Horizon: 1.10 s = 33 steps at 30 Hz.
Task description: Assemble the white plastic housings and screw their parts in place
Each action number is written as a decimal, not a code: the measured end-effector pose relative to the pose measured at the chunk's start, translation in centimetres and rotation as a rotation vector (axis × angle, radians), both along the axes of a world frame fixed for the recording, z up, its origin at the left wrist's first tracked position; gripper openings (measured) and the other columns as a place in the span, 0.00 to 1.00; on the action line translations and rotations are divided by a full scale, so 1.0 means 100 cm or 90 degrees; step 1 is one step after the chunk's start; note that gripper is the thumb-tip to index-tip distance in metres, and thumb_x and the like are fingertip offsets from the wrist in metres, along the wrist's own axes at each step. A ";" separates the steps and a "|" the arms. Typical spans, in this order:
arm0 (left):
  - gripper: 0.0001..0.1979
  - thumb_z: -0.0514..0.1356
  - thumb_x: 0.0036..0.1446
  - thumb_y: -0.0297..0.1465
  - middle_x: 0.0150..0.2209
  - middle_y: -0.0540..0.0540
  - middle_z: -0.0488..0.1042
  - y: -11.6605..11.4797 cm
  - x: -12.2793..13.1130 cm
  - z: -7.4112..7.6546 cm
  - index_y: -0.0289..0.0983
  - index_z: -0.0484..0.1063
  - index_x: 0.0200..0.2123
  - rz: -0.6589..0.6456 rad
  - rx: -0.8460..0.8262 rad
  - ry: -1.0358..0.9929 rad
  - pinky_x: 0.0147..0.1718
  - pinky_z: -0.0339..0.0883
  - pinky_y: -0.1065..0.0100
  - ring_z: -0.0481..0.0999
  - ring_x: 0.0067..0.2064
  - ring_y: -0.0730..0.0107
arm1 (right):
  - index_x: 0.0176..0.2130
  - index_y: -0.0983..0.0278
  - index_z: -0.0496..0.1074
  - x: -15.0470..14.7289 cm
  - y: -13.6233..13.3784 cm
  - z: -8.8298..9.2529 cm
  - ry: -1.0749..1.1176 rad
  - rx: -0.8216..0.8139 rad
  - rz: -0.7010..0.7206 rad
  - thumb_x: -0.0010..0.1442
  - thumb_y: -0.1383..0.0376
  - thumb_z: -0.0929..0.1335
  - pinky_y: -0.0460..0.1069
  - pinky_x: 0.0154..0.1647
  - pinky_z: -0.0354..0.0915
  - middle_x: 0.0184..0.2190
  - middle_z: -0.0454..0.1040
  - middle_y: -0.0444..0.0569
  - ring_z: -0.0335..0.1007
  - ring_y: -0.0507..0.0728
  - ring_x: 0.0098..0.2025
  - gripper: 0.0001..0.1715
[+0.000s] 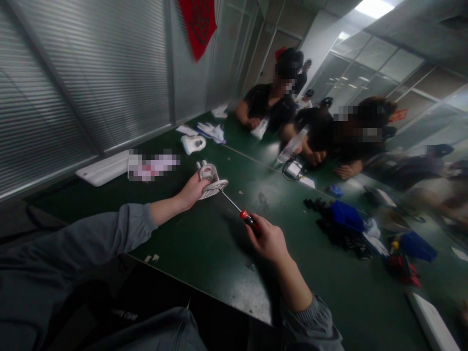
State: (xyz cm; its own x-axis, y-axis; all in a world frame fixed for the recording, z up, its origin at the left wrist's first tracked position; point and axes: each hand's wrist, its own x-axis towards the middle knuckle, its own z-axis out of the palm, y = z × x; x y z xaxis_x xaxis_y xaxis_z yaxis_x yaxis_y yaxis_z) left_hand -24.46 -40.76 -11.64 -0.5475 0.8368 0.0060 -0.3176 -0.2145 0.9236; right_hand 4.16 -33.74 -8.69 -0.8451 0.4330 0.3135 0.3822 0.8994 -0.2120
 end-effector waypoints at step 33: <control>0.19 0.55 0.56 0.24 0.51 0.43 0.74 -0.010 0.022 0.010 0.38 0.69 0.51 0.014 0.015 0.206 0.58 0.63 0.54 0.73 0.53 0.61 | 0.58 0.64 0.68 -0.023 -0.048 -0.007 -0.028 0.149 -0.110 0.69 0.57 0.60 0.45 0.20 0.56 0.36 0.78 0.52 0.74 0.53 0.26 0.23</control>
State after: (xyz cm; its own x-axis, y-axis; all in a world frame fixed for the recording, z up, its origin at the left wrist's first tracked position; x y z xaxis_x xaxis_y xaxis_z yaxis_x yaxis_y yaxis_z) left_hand -22.25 -41.76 -10.68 -0.5318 0.8225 0.2018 -0.0036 -0.2405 0.9706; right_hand 1.90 -38.58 -9.44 -0.7798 0.4922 0.3869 0.5384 0.8426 0.0131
